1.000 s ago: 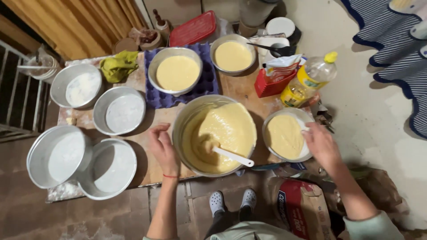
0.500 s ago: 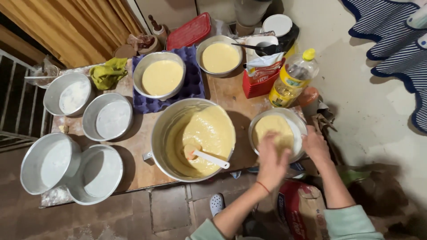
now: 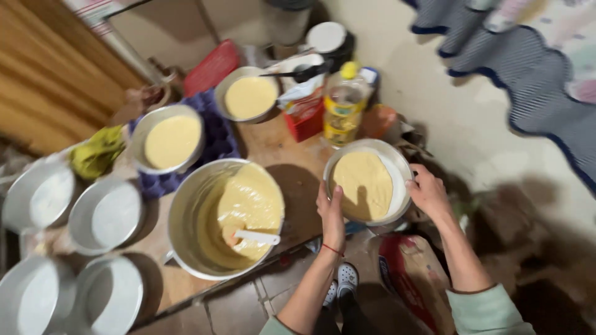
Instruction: Measure, mix, and pour batter into cake molds and weigh them.
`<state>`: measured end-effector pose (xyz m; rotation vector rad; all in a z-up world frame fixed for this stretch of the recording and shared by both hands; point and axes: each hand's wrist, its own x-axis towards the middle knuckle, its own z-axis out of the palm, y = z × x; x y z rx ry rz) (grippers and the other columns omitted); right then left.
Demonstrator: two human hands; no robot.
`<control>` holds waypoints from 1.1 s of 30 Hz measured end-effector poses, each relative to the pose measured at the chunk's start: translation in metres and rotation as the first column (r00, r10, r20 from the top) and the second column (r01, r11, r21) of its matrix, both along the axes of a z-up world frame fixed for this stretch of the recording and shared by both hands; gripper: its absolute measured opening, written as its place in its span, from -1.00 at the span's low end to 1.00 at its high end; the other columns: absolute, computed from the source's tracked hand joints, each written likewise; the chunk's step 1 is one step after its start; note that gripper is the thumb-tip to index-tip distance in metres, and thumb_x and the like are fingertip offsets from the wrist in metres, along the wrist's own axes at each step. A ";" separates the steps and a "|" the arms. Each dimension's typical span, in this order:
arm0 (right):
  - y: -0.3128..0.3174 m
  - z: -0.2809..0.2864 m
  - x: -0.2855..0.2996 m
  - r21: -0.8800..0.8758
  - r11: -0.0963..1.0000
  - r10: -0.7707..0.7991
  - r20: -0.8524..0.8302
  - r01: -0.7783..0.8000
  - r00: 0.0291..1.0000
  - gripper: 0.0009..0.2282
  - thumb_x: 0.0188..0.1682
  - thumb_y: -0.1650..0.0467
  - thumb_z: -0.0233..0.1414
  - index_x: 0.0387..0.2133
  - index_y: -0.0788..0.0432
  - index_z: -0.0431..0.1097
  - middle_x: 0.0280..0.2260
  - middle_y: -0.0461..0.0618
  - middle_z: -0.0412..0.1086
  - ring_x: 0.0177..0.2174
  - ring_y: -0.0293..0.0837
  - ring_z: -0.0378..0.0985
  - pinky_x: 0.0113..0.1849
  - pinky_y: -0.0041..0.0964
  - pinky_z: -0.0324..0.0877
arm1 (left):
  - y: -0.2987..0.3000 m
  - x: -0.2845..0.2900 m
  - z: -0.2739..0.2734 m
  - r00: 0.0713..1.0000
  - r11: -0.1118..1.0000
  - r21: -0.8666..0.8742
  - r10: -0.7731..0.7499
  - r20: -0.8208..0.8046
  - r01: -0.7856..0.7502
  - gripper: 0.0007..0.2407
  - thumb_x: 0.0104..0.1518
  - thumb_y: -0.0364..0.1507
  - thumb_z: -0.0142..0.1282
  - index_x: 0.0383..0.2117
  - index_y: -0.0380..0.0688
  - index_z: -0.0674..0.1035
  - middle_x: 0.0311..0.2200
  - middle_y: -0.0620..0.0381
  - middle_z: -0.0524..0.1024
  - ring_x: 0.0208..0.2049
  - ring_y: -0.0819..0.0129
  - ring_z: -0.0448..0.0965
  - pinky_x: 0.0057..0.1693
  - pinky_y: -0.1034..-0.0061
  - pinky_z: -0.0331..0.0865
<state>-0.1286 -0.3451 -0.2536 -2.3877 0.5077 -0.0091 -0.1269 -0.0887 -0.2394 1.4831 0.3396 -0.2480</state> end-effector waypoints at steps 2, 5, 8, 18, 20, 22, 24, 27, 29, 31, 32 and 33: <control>-0.020 0.017 -0.023 -0.013 0.996 -0.085 0.007 0.085 0.996 -0.61 -0.03 0.40 0.09 0.11 0.13 0.35 -0.36 0.26 0.54 -0.31 0.22 0.62 -0.21 0.06 0.46 | -0.011 -0.007 0.033 0.992 0.995 -0.022 -0.090 0.087 0.092 -0.37 0.23 -0.06 -0.11 0.38 -0.14 0.18 0.39 -0.09 0.07 0.40 0.05 -0.02 0.41 0.23 -0.11; -0.058 0.040 -0.068 -0.042 0.984 -0.167 0.111 0.173 0.980 -0.73 -0.02 0.39 0.12 -0.06 0.20 0.42 -0.22 0.18 0.54 -0.34 0.17 0.63 -0.24 0.01 0.47 | -0.037 -0.015 0.087 0.945 0.965 -0.081 -0.226 0.238 0.251 -0.38 0.27 -0.05 -0.17 0.39 -0.16 0.16 0.40 -0.09 0.08 0.42 0.06 -0.02 0.43 0.25 -0.15; -0.086 0.077 -0.119 0.006 0.959 -0.278 0.188 0.282 0.942 -0.75 0.00 0.41 0.12 -0.07 0.24 0.44 -0.18 0.16 0.57 -0.35 0.03 0.65 -0.24 -0.10 0.48 | -0.072 -0.027 0.126 0.875 0.886 -0.184 -0.351 0.335 0.425 -0.39 0.29 -0.05 -0.19 0.38 -0.17 0.16 0.38 -0.10 0.10 0.41 0.06 0.03 0.43 0.26 -0.12; -0.191 0.121 -0.345 0.612 0.660 -0.721 0.350 0.437 0.598 -0.63 0.01 0.46 0.05 0.11 0.32 0.33 -0.17 0.00 0.53 -0.29 -0.25 0.60 -0.28 -0.34 0.54 | -0.245 -0.130 0.221 0.382 0.492 -0.023 -0.646 0.661 0.871 -0.47 0.37 -0.11 -0.20 0.36 -0.20 0.23 0.36 -0.09 0.20 0.37 0.11 0.10 0.43 0.31 -0.07; -0.200 0.127 -0.384 0.604 0.624 -0.766 0.349 0.496 0.539 -0.63 0.01 0.47 0.04 0.11 0.33 0.34 -0.19 0.04 0.53 -0.28 -0.24 0.59 -0.28 -0.34 0.52 | -0.281 -0.156 0.229 0.308 0.419 0.000 -0.667 0.678 0.908 -0.47 0.37 -0.11 -0.19 0.35 -0.18 0.25 0.35 -0.07 0.22 0.36 0.12 0.11 0.42 0.31 -0.05; -0.214 0.130 -0.421 0.601 0.586 -0.803 0.342 0.544 0.488 -0.63 0.01 0.49 0.04 0.12 0.33 0.36 -0.21 0.08 0.52 -0.27 -0.22 0.58 -0.27 -0.34 0.51 | -0.316 -0.184 0.235 0.241 0.357 0.027 -0.683 0.690 0.934 -0.48 0.37 -0.11 -0.17 0.35 -0.17 0.26 0.34 -0.05 0.24 0.35 0.12 0.13 0.42 0.30 -0.04; -0.228 0.130 -0.459 0.645 0.525 -0.848 0.339 0.556 0.407 -0.64 0.03 0.48 0.04 0.11 0.36 0.36 -0.19 0.05 0.51 -0.29 -0.20 0.55 -0.27 -0.29 0.46 | -0.349 -0.214 0.242 0.165 0.287 0.067 -0.708 0.686 0.955 -0.49 0.35 -0.10 -0.16 0.33 -0.16 0.30 0.32 -0.02 0.29 0.32 0.11 0.15 0.41 0.30 -0.02; -0.253 0.130 -0.511 0.707 0.417 -0.907 0.281 0.571 0.314 -0.62 0.00 0.46 0.04 0.11 0.34 0.36 -0.23 0.06 0.53 -0.30 -0.17 0.59 -0.27 -0.24 0.53 | -0.394 -0.257 0.253 0.046 0.182 0.123 -0.714 0.699 0.976 -0.49 0.35 -0.09 -0.16 0.31 -0.15 0.33 0.31 -0.02 0.31 0.31 0.09 0.16 0.41 0.28 -0.03; -0.271 0.128 -0.546 0.695 0.402 -0.915 0.294 0.596 0.275 -0.61 0.00 0.45 0.05 0.12 0.34 0.35 -0.24 0.08 0.52 -0.30 -0.16 0.60 -0.24 -0.25 0.54 | -0.424 -0.285 0.261 -0.006 0.130 0.144 -0.723 0.691 0.981 -0.49 0.35 -0.09 -0.17 0.31 -0.14 0.33 0.29 -0.03 0.32 0.30 0.08 0.17 0.40 0.28 -0.03; -0.282 0.126 -0.579 0.683 0.382 -0.924 0.300 0.622 0.238 -0.60 0.01 0.44 0.06 0.13 0.34 0.34 -0.25 0.11 0.51 -0.29 -0.15 0.60 -0.22 -0.26 0.54 | -0.449 -0.309 0.263 -0.055 0.077 0.162 -0.733 0.678 0.984 -0.48 0.34 -0.08 -0.18 0.31 -0.13 0.34 0.28 -0.04 0.33 0.28 0.07 0.18 0.40 0.27 -0.02; -0.287 0.125 -0.597 0.683 0.368 -0.929 0.304 0.631 0.212 -0.59 0.01 0.44 0.06 0.14 0.34 0.33 -0.25 0.11 0.52 -0.29 -0.15 0.60 -0.21 -0.26 0.55 | -0.460 -0.321 0.263 -0.076 0.047 0.163 -0.737 0.672 0.985 -0.47 0.33 -0.07 -0.19 0.32 -0.13 0.33 0.27 -0.05 0.33 0.27 0.07 0.18 0.39 0.28 -0.02; -0.292 0.125 -0.614 0.682 0.354 -0.933 0.309 0.640 0.186 -0.59 0.01 0.43 0.06 0.15 0.34 0.32 -0.25 0.12 0.53 -0.28 -0.14 0.61 -0.20 -0.25 0.56 | -0.472 -0.333 0.263 -0.098 0.018 0.164 -0.740 0.666 0.986 -0.46 0.33 -0.05 -0.20 0.32 -0.13 0.33 0.26 -0.06 0.33 0.27 0.08 0.18 0.39 0.28 -0.02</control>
